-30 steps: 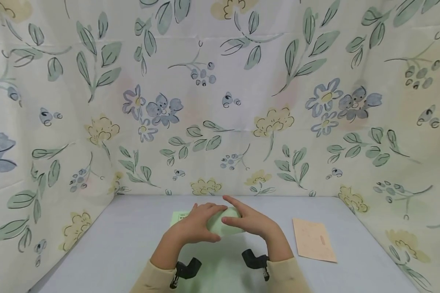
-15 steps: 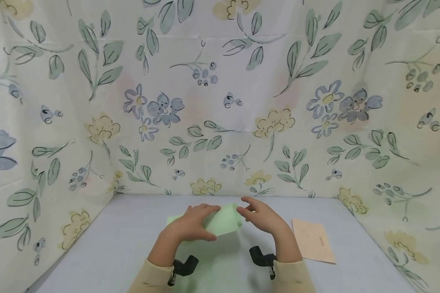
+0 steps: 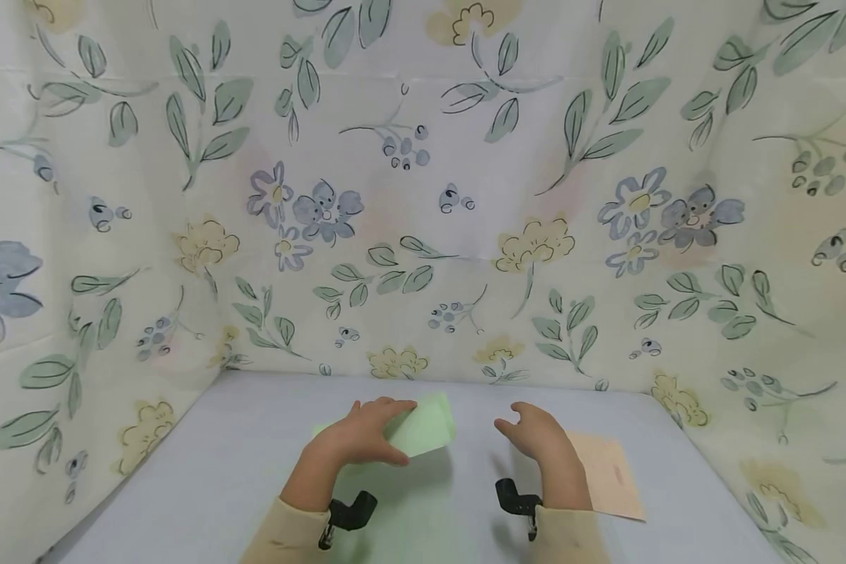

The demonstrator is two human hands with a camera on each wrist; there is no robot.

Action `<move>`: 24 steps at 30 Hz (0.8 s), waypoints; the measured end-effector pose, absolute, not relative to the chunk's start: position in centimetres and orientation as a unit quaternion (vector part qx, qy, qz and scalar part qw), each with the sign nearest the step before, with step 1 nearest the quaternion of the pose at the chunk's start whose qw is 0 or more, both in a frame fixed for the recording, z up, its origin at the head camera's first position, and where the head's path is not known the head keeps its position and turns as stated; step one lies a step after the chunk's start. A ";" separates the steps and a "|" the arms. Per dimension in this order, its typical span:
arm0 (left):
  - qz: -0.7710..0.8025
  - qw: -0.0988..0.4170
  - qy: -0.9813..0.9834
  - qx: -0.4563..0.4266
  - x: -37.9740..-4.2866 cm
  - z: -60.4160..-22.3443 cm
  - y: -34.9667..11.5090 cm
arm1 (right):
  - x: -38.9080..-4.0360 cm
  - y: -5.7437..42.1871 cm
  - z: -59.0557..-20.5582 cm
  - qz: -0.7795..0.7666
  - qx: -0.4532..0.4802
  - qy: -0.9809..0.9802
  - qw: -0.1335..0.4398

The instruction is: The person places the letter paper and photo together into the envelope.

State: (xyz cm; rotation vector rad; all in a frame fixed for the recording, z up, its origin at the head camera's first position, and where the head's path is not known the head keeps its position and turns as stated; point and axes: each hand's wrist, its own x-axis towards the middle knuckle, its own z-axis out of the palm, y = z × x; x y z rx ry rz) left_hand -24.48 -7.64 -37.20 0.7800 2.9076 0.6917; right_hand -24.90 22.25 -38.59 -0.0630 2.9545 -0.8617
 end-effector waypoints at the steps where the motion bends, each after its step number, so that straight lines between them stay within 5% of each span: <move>1: 0.225 0.028 0.940 0.254 -24.5 -37.2 -7.6 | -24.8 22.5 -38.7 -0.273 -0.014 0.961 0.031; 8: 0.222 0.028 0.943 0.246 -24.3 -37.0 -7.6 | -24.3 23.9 -38.9 -0.258 0.027 0.965 0.036; 24: 0.244 0.026 0.938 0.246 -24.5 -36.7 -8.9 | -22.7 30.9 -41.1 -0.291 0.292 0.910 0.049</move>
